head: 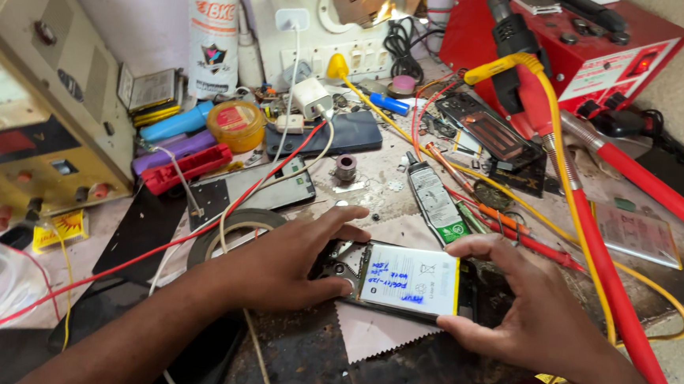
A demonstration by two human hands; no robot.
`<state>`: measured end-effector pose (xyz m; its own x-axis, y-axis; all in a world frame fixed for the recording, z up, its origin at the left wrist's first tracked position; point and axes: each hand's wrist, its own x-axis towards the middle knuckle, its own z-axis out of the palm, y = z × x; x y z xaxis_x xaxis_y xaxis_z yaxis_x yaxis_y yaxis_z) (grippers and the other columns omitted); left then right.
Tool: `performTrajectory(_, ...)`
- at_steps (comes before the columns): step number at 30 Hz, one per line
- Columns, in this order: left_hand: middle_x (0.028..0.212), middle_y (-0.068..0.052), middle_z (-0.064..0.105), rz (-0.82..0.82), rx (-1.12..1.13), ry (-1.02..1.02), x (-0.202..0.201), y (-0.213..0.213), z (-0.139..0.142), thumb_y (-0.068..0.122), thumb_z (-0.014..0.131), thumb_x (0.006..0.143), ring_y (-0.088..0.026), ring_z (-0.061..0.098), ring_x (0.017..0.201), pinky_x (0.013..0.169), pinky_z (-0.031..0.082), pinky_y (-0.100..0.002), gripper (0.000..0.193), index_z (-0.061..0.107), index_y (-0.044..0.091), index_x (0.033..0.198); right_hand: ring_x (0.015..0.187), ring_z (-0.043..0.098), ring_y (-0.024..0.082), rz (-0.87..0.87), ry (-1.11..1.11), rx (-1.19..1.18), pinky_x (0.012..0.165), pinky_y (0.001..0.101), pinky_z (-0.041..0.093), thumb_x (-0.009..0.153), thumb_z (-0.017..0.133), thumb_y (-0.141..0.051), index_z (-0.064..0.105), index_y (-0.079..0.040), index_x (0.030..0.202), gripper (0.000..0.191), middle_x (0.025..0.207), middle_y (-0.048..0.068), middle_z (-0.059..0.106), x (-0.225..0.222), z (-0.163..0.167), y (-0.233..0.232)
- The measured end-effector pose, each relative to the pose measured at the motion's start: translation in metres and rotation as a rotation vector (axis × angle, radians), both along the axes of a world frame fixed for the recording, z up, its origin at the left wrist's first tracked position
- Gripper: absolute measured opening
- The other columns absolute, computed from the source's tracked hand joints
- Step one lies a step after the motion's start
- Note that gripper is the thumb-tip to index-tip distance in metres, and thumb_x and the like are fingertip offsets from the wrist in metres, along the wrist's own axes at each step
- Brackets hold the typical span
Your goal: The person removes a battery from a disassembled smartphone using a metal prying tool, then places a new battery into the phone chassis. The person handles the phone body, batteries, and prying tool throughout the process.
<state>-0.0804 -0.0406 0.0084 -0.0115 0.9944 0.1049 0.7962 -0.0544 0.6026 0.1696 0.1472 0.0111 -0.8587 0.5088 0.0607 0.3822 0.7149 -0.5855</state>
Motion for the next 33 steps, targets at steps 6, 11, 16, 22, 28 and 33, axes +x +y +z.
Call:
performTrajectory(6, 0.144, -0.009, 0.064, -0.021, 0.015, 0.001, -0.003, 0.0, -0.005, 0.03, 0.078, 0.083, -0.031, 0.055, 0.134, 0.114, 0.036, -0.044, 0.085, 0.036, 0.01, 0.153, 0.111, 0.066, 0.015, 0.162, 0.277, 0.07, 0.095, 0.0308, 0.053, 0.064, 0.095, -0.03, 0.062, -0.014, 0.128, 0.074, 0.119, 0.004, 0.069, -0.005, 0.001, 0.005)
performTrajectory(11, 0.149, -0.024, 0.053, -0.105, 0.134, -0.028, 0.003, -0.001, -0.003, 0.043, 0.085, 0.08, -0.034, 0.051, 0.139, 0.113, 0.036, -0.043, 0.098, 0.036, 0.002, 0.154, 0.117, 0.067, 0.017, 0.325, 0.492, -0.225, 0.102, 0.0345, 0.054, 0.071, 0.091, -0.017, 0.058, -0.008, 0.129, 0.067, 0.126, 0.006, 0.067, -0.028, 0.013, 0.0)
performTrajectory(16, 0.144, -0.023, 0.058, -0.103, 0.217, -0.134, 0.014, 0.008, -0.008, 0.043, 0.089, 0.073, -0.033, 0.057, 0.137, 0.114, 0.043, -0.04, 0.103, 0.04, 0.0, 0.153, 0.111, 0.07, 0.014, 0.268, 0.357, -0.146, 0.093, 0.0322, 0.059, 0.067, 0.094, -0.024, 0.062, -0.01, 0.13, 0.072, 0.119, 0.004, 0.073, -0.048, 0.028, -0.011)
performTrajectory(22, 0.136, -0.018, 0.065, 0.002, 0.155, -0.19, 0.011, 0.008, -0.01, 0.039, 0.088, 0.073, -0.027, 0.064, 0.13, 0.109, 0.049, -0.037, 0.092, 0.047, 0.001, 0.146, 0.101, 0.071, 0.009, 0.162, 0.353, -0.366, 0.08, 0.0281, 0.059, 0.088, 0.074, -0.019, 0.066, -0.01, 0.129, 0.042, 0.108, 0.003, 0.078, -0.05, 0.022, -0.008)
performTrajectory(28, 0.137, -0.017, 0.067, -0.057, 0.175, -0.295, 0.008, 0.008, -0.009, 0.037, 0.089, 0.074, -0.026, 0.064, 0.133, 0.114, 0.047, -0.037, 0.086, 0.051, 0.002, 0.143, 0.071, 0.064, 0.006, -0.05, 0.217, -0.127, 0.064, 0.0246, 0.053, 0.086, 0.078, -0.015, 0.081, -0.01, 0.111, 0.026, 0.083, 0.001, 0.078, -0.033, 0.008, -0.007)
performTrajectory(33, 0.132, -0.017, 0.069, -0.033, 0.15, -0.259, 0.006, 0.01, -0.01, 0.037, 0.091, 0.07, -0.025, 0.066, 0.129, 0.111, 0.049, -0.037, 0.085, 0.053, 0.001, 0.138, 0.067, 0.069, 0.002, 0.122, 0.242, -0.083, 0.053, 0.0239, 0.052, 0.08, 0.082, -0.017, 0.076, -0.009, 0.099, 0.022, 0.078, -0.001, 0.079, -0.036, -0.007, -0.033)
